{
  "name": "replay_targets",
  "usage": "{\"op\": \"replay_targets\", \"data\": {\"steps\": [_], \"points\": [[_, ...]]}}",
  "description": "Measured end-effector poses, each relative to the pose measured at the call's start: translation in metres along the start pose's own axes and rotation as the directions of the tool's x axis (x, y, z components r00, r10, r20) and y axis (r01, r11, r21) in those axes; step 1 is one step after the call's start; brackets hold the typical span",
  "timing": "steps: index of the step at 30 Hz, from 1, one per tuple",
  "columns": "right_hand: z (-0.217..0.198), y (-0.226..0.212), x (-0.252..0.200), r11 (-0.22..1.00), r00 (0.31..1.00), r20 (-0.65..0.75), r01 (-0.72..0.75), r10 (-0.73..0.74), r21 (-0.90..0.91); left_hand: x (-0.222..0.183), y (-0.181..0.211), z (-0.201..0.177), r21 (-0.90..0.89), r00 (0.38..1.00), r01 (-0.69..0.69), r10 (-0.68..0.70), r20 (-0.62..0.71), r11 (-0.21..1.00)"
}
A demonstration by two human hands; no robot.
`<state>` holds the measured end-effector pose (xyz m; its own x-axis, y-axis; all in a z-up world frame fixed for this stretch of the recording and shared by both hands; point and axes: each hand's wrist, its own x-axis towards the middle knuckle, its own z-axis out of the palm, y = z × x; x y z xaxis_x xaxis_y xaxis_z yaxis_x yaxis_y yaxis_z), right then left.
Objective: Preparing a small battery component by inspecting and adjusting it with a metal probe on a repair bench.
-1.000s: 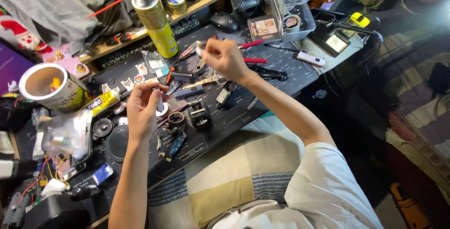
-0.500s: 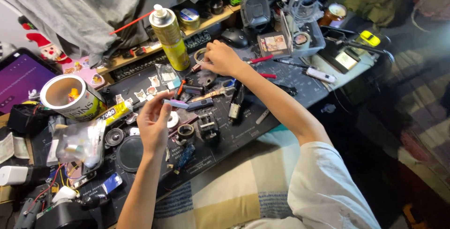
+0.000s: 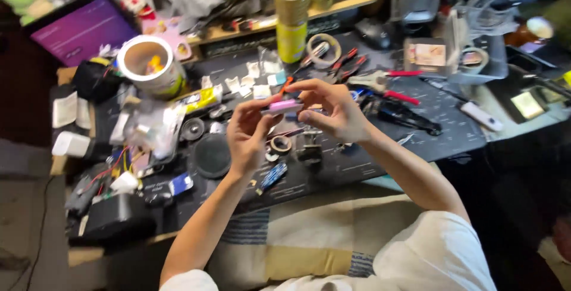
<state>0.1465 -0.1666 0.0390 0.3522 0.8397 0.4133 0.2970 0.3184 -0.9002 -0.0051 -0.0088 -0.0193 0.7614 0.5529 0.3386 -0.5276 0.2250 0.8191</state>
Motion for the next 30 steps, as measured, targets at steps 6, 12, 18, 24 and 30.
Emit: {"op": "replay_targets", "data": {"steps": [6, 12, 18, 24, 30], "points": [[0.022, -0.012, 0.016, 0.996, 0.992, -0.104, 0.058, -0.065, -0.068, 0.000, 0.004, 0.000, -0.030, 0.998, -0.040, 0.041, 0.047, 0.999], [0.018, -0.005, 0.020, 0.998, 0.993, -0.101, 0.060, -0.062, -0.025, 0.006, -0.005, -0.010, 0.076, 0.999, -0.024, 0.021, 0.044, 0.997], [0.006, -0.001, 0.016, 0.996, 0.998, -0.001, 0.062, -0.062, 0.059, 0.005, 0.000, -0.016, 0.231, 0.999, -0.022, 0.011, 0.050, 0.973], [0.008, 0.004, 0.012, 0.995, 0.995, 0.033, 0.091, -0.092, 0.039, 0.003, -0.009, -0.017, 0.344, 0.992, -0.128, 0.115, 0.060, 0.930], [0.016, 0.018, 0.007, 0.997, 0.995, -0.068, 0.078, -0.079, -0.018, 0.002, -0.010, -0.014, 0.451, 0.961, -0.275, 0.245, 0.126, 0.849]]}}
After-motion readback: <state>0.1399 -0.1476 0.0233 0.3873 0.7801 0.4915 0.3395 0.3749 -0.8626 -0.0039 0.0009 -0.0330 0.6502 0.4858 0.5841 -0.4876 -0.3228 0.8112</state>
